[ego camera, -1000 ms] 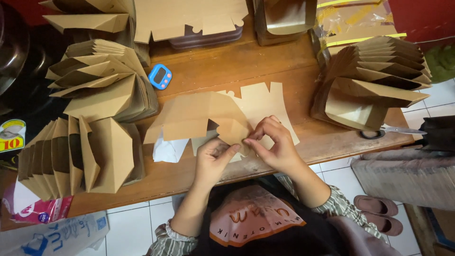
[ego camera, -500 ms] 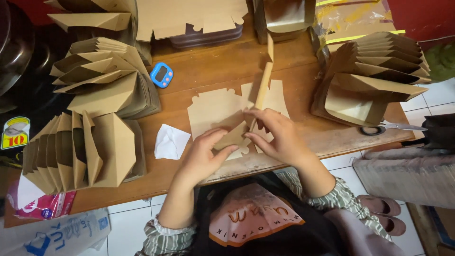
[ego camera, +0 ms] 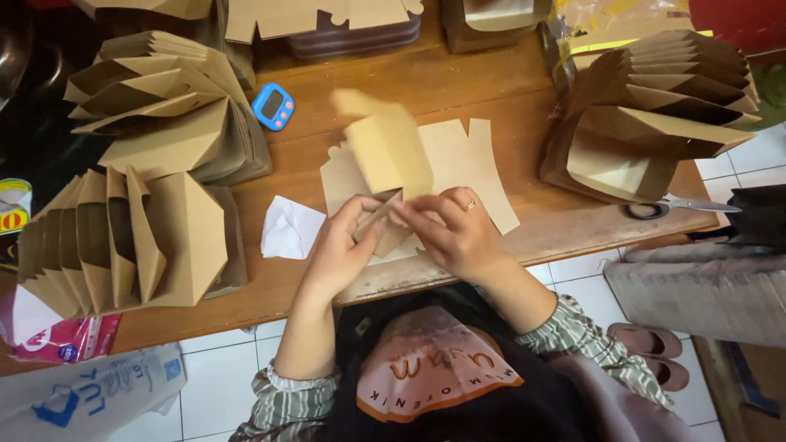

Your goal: The person folds flat cardboard pieces into small open-top boxes by hand, tucking flaps to form the sides and base. Completed boxes are stacked on the right side of the table while additional flat pieces remain on the left.

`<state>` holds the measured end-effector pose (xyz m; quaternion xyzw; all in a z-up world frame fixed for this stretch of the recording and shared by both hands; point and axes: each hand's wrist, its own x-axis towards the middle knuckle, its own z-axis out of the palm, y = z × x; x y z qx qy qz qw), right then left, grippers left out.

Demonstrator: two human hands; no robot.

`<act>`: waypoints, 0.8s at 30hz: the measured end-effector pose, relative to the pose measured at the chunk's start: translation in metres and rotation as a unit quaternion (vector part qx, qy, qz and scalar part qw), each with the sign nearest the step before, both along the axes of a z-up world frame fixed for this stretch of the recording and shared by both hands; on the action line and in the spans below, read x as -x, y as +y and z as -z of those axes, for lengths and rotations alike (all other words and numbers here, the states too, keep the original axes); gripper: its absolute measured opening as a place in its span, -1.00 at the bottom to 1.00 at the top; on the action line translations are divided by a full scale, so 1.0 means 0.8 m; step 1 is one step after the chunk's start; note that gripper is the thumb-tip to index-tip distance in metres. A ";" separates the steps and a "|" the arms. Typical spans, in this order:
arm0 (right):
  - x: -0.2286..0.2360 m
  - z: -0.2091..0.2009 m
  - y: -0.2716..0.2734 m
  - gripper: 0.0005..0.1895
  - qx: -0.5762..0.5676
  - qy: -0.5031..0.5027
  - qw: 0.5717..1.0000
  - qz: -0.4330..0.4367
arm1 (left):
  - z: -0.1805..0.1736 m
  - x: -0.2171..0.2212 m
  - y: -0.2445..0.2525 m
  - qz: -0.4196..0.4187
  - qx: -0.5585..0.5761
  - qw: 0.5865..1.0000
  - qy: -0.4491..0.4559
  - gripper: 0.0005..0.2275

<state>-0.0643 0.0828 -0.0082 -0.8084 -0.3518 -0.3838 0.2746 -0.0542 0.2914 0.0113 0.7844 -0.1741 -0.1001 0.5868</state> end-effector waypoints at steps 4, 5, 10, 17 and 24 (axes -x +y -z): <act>0.003 -0.022 0.000 -0.82 0.021 -0.021 1.000 0.005 | 0.024 -0.001 0.008 -0.009 -0.004 1.000 0.025 -0.82; 0.002 -0.022 -0.001 -0.81 0.035 -0.027 0.999 0.002 | 0.027 -0.001 0.009 -0.013 -0.002 0.999 0.036 -0.82; 0.003 -0.030 -0.009 -0.85 0.092 -0.040 0.995 0.017 | 0.031 0.002 0.008 -0.021 -0.027 0.998 0.052 -0.80; 0.014 -0.056 -0.018 -0.90 0.182 -0.024 0.983 0.025 | 0.085 -0.004 0.004 0.006 0.088 0.991 0.102 -0.87; 0.012 -0.046 -0.030 -0.89 0.123 0.098 0.985 -0.065 | 0.109 -0.009 0.015 0.044 0.141 0.982 0.120 -0.82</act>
